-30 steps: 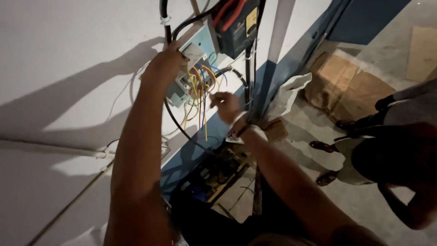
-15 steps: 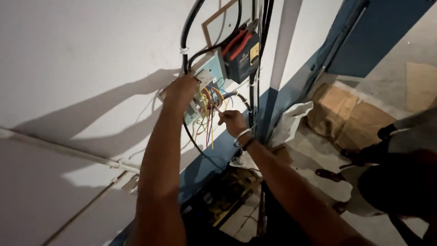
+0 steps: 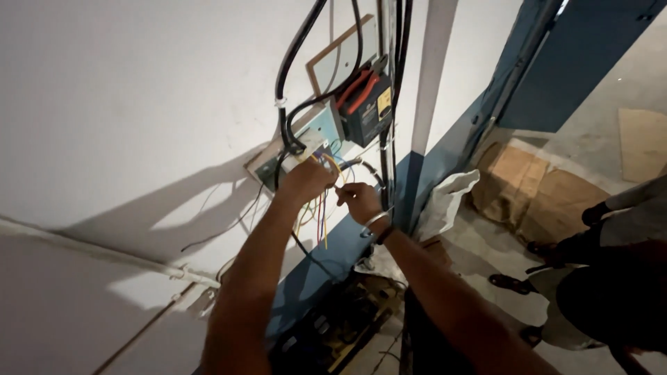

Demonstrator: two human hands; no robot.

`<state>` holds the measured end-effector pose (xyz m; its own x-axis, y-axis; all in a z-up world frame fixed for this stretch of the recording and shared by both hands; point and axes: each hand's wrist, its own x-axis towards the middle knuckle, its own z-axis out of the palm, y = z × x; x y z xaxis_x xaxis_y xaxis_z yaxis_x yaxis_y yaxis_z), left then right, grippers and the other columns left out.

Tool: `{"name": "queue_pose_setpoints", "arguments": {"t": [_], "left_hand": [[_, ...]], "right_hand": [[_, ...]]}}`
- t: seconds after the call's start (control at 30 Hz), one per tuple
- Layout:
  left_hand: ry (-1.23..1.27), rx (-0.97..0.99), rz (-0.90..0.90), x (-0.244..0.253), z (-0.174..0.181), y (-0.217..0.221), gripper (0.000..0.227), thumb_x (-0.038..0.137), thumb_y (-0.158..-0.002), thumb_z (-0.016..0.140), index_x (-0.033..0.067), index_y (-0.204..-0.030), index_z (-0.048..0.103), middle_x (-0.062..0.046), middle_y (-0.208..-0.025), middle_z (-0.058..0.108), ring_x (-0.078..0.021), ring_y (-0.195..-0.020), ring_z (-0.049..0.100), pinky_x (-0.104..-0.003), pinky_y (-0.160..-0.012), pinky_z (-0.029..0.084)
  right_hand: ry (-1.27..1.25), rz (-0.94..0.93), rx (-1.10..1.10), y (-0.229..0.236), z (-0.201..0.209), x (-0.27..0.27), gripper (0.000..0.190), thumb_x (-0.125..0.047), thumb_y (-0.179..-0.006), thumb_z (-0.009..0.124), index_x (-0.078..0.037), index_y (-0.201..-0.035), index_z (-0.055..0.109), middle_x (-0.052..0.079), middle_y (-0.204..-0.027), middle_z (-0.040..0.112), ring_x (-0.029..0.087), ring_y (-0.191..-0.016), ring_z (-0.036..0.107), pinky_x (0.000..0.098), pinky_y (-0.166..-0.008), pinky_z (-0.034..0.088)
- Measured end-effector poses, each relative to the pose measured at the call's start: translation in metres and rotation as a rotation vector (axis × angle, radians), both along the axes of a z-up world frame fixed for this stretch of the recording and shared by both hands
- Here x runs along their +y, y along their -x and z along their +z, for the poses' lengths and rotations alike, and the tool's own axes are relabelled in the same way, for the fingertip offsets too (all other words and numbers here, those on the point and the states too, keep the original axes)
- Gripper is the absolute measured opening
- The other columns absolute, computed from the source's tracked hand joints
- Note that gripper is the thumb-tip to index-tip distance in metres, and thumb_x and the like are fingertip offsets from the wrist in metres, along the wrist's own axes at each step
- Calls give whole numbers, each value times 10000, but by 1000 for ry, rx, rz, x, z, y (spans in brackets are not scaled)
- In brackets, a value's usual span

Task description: Installing and connecting electrical wires to an electrical box on a wall.

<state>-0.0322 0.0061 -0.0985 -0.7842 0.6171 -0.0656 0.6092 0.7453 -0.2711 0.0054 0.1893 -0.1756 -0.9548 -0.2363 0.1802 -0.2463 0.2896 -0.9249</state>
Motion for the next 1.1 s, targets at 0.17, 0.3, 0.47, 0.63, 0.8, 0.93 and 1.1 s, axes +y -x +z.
{"name": "queue_pose_setpoints", "arguments": {"t": [0.17, 0.3, 0.47, 0.63, 0.8, 0.93, 1.1], "left_hand": [[-173, -93, -51, 2, 11, 18, 97, 203, -857, 668, 140, -846, 740, -137, -875, 727, -359, -864, 722, -500, -745, 568], [-94, -159, -62, 9, 20, 28, 121, 225, -866, 664, 146, -863, 756, -136, -902, 709, -358, -901, 708, -499, -736, 561], [29, -197, -101, 14, 22, 37, 170, 227, -923, 611, 154, -974, 756, -127, -943, 729, -357, -938, 704, -497, -763, 564], [-191, -280, -41, 5, 2, 48, 242, 200, -840, 629, 102, -1036, 731, -173, -954, 729, -383, -925, 703, -513, -782, 551], [-230, -265, 10, 14, 15, 36, 221, 234, -863, 610, 93, -982, 730, -184, -941, 725, -392, -922, 703, -529, -796, 547], [-183, -235, 37, 8, 2, 42, 228, 245, -876, 597, 71, -968, 712, -197, -927, 728, -396, -930, 707, -524, -825, 556], [-167, -267, 76, 20, 24, 29, 220, 215, -879, 582, 71, -969, 721, -194, -947, 721, -395, -935, 701, -534, -814, 555]], "right_hand": [[-74, 4, 121, 10, 14, 17, 272, -274, -941, 649, -63, -816, 766, 102, -738, 754, 249, -707, 740, 376, -693, 567], [-88, -34, 107, 34, 1, 29, 225, -239, -941, 641, -62, -869, 760, 93, -749, 761, 235, -704, 743, 371, -691, 573], [99, -149, 8, 93, 11, 49, 202, -216, -941, 637, -48, -1014, 723, 109, -767, 752, 227, -699, 732, 359, -651, 566], [87, -506, -19, 158, 79, 48, 580, -366, -866, 754, -29, -1289, 545, 219, -1066, 707, 346, -969, 709, 437, -819, 569], [24, -540, 82, 215, 85, 34, 659, -449, -880, 769, 12, -1272, 507, 308, -1223, 623, 456, -1088, 663, 489, -908, 561], [-96, -609, -97, 251, 66, 21, 735, -382, -699, 860, -17, -1227, 503, 303, -1209, 588, 467, -1081, 638, 495, -899, 547], [-146, -591, 33, 320, -28, 56, 487, -249, -853, 738, 0, -1218, 533, 222, -1005, 692, 438, -986, 698, 483, -824, 582]]}}
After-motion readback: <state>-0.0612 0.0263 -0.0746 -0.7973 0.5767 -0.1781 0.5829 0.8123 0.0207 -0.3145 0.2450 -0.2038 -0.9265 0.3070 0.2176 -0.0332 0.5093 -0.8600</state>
